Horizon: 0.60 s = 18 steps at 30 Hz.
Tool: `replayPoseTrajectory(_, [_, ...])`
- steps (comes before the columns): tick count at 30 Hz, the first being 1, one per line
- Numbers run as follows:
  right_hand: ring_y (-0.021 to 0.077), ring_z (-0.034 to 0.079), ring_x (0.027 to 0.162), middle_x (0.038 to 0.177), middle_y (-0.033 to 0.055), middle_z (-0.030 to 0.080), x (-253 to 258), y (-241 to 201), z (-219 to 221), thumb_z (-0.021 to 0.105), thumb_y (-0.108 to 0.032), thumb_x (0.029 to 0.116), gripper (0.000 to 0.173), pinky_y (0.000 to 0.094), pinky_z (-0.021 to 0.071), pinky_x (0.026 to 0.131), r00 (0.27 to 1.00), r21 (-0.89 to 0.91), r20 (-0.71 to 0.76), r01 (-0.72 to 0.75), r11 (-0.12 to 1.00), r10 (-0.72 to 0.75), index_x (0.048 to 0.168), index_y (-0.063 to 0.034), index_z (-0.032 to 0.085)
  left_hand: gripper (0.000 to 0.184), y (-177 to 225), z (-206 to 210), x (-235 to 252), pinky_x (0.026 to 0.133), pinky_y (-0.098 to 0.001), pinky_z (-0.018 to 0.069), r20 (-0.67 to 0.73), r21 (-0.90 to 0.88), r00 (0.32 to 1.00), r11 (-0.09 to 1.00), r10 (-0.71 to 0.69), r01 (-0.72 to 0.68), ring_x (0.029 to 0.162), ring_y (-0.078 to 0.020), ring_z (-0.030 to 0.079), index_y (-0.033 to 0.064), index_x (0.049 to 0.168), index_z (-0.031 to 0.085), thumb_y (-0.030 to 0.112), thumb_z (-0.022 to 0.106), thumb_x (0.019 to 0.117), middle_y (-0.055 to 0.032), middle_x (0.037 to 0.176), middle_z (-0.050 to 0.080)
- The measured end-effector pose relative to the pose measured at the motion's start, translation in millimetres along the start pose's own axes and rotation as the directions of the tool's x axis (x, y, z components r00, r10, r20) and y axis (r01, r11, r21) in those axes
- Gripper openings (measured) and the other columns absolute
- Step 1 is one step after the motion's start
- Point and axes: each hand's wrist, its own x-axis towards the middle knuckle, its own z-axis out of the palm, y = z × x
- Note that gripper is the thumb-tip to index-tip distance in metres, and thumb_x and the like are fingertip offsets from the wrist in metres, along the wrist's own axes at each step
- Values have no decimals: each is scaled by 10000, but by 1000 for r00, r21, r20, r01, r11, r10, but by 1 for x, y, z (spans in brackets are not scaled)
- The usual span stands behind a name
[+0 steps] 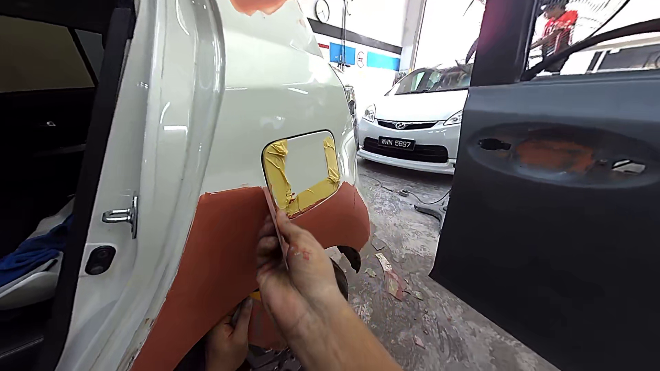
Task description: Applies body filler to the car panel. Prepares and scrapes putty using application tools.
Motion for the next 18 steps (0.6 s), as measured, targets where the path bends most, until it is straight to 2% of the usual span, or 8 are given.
replayPoseTrajectory(3, [43,548,585,736,2,562,-9,-29,-1,516,-251,1066,208,147,470,540,955,-111,297,20,994,14,987,-86,614,237,-4,0,2,798,-228,606,22,3,1000,1000,12,-12,825,-15,710,54,945,747,247,613,973,27,862,747])
replayPoseTrajectory(6, [33,512,594,773,-13,554,-11,-82,-32,519,-301,1071,194,160,450,534,858,-281,487,329,902,-162,1064,-132,615,225,-6,-2,2,823,-277,623,53,-24,998,1000,19,-18,853,-82,732,38,993,747,204,595,1006,-15,907,761])
replayPoseTrajectory(8, [66,538,613,840,14,586,-17,-116,-70,507,-271,1080,200,197,478,529,792,-412,470,587,697,-389,1239,-178,586,203,-7,-2,3,818,-280,623,56,-50,998,999,14,-11,845,-93,733,36,997,748,174,600,1004,-20,902,762])
replayPoseTrajectory(9, [78,610,634,892,25,646,-20,-128,-95,546,-244,1062,322,222,544,530,732,-513,436,680,523,-524,1380,-200,532,197,-8,-1,3,817,-281,623,53,-58,998,998,13,-10,846,-96,734,33,1000,746,167,603,1003,-22,904,762])
replayPoseTrajectory(11, [111,702,903,1164,37,668,-27,-146,-152,644,-194,990,654,283,629,746,597,-681,443,710,182,-669,1548,-129,310,202,-8,0,5,825,-285,620,50,-59,999,998,14,-11,856,-100,731,25,1007,742,162,594,1010,-25,914,760])
replayPoseTrajectory(12, [104,697,1007,1238,49,647,-30,-148,-182,662,-184,964,720,277,625,841,552,-732,463,680,52,-693,1532,-23,251,204,-7,1,5,820,-278,616,48,-52,999,998,19,-16,853,-93,726,25,1007,741,161,588,1012,-21,910,756])
replayPoseTrajectory(14, [47,682,1014,1191,62,643,-38,-141,-233,664,-113,936,625,237,611,879,543,-802,474,592,-84,-693,1401,137,330,202,-5,3,6,798,-271,612,42,-61,999,998,26,-24,832,-89,719,27,993,737,150,578,1012,-18,887,748])
replayPoseTrajectory(18, [-6,678,945,1049,11,687,-37,-116,-293,620,-71,979,313,207,602,844,635,-828,516,543,-143,-575,1226,86,510,291,6,4,2,681,-257,593,104,-70,994,997,41,-34,707,-81,681,59,889,723,195,517,1042,2,767,700])
